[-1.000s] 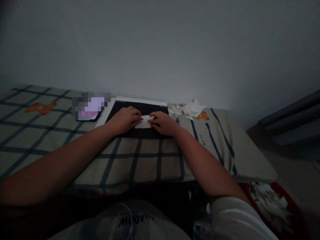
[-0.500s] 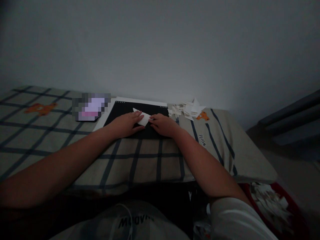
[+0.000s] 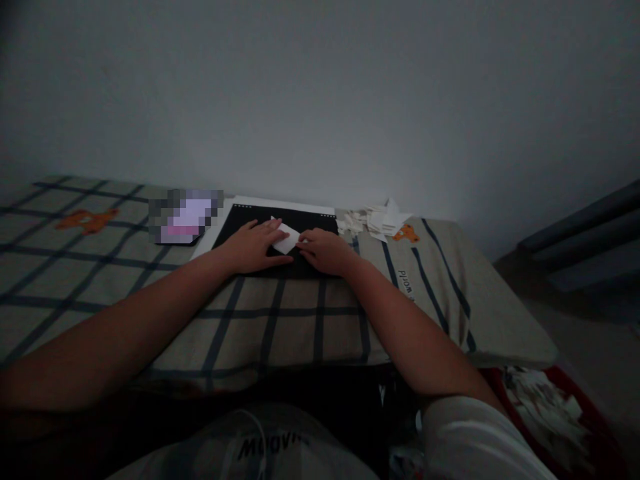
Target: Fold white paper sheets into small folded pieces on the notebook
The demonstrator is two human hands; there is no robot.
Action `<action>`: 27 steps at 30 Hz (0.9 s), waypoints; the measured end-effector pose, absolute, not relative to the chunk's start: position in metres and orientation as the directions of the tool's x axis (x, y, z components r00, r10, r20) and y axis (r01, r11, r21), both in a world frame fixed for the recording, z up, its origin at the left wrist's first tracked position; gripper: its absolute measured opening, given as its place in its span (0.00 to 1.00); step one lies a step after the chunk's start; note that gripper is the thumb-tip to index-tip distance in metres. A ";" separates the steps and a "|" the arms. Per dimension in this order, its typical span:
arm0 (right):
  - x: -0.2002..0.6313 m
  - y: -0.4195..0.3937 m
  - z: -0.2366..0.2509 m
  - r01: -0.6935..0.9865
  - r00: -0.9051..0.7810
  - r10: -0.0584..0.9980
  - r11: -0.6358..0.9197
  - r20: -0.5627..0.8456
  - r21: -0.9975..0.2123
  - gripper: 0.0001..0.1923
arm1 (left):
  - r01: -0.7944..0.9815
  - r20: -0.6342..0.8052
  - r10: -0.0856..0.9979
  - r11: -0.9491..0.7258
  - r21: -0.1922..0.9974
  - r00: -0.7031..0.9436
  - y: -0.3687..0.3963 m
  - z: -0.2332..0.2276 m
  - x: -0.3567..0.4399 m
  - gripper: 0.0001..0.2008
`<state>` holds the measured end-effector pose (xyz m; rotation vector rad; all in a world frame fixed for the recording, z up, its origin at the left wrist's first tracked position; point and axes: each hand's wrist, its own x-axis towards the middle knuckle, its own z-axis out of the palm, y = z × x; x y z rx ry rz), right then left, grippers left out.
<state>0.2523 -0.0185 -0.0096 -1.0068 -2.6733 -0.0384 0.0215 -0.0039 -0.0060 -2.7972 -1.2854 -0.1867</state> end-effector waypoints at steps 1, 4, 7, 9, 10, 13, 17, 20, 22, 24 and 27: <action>0.252 -0.019 -0.009 0.649 -0.718 0.641 0.757 0.270 -0.074 0.16 | 0.759 0.135 0.752 -0.651 0.000 0.645 -0.003 -0.006 0.021 0.37; 0.252 -0.019 -0.008 0.640 -0.722 0.635 0.764 0.273 -0.084 0.16 | 0.764 0.145 0.757 -0.645 0.010 0.637 -0.002 -0.006 0.020 0.35; 0.251 -0.021 -0.008 0.620 -0.732 0.620 0.778 0.283 -0.103 0.16 | 0.767 0.143 0.762 -0.641 0.028 0.631 0.000 -0.006 0.017 0.34; 0.250 -0.021 -0.008 0.604 -0.738 0.607 0.789 0.294 -0.111 0.16 | 0.766 0.132 0.764 -0.641 0.042 0.632 0.001 -0.005 0.017 0.33; 0.249 -0.021 -0.008 0.595 -0.741 0.599 0.795 0.303 -0.116 0.16 | 0.767 0.126 0.766 -0.640 0.049 0.630 0.001 -0.004 0.017 0.33; 0.247 -0.021 -0.009 0.559 -0.752 0.571 0.817 0.330 -0.139 0.15 | 0.776 0.126 0.775 -0.628 0.055 0.619 0.000 -0.003 0.017 0.32; 0.246 -0.022 -0.009 0.518 -0.768 0.546 0.837 0.335 -0.178 0.15 | 0.776 0.148 0.773 -0.628 0.051 0.616 0.000 -0.004 0.020 0.33; 0.246 -0.022 -0.009 0.507 -0.765 0.545 0.838 0.343 -0.201 0.15 | 0.776 0.162 0.771 -0.629 0.044 0.616 0.000 -0.003 0.019 0.35; 0.246 -0.023 -0.009 0.498 -0.768 0.540 0.841 0.343 -0.210 0.15 | 0.774 0.173 0.767 -0.632 0.035 0.618 0.001 -0.002 0.018 0.35; 0.247 -0.023 -0.008 0.495 -0.771 0.539 0.842 0.339 -0.214 0.15 | 0.772 0.186 0.761 -0.635 0.023 0.621 0.001 -0.003 0.017 0.36; 0.247 -0.023 -0.008 0.496 -0.766 0.542 0.840 0.345 -0.219 0.14 | 0.775 0.198 0.761 -0.632 0.008 0.618 0.002 -0.005 0.015 0.35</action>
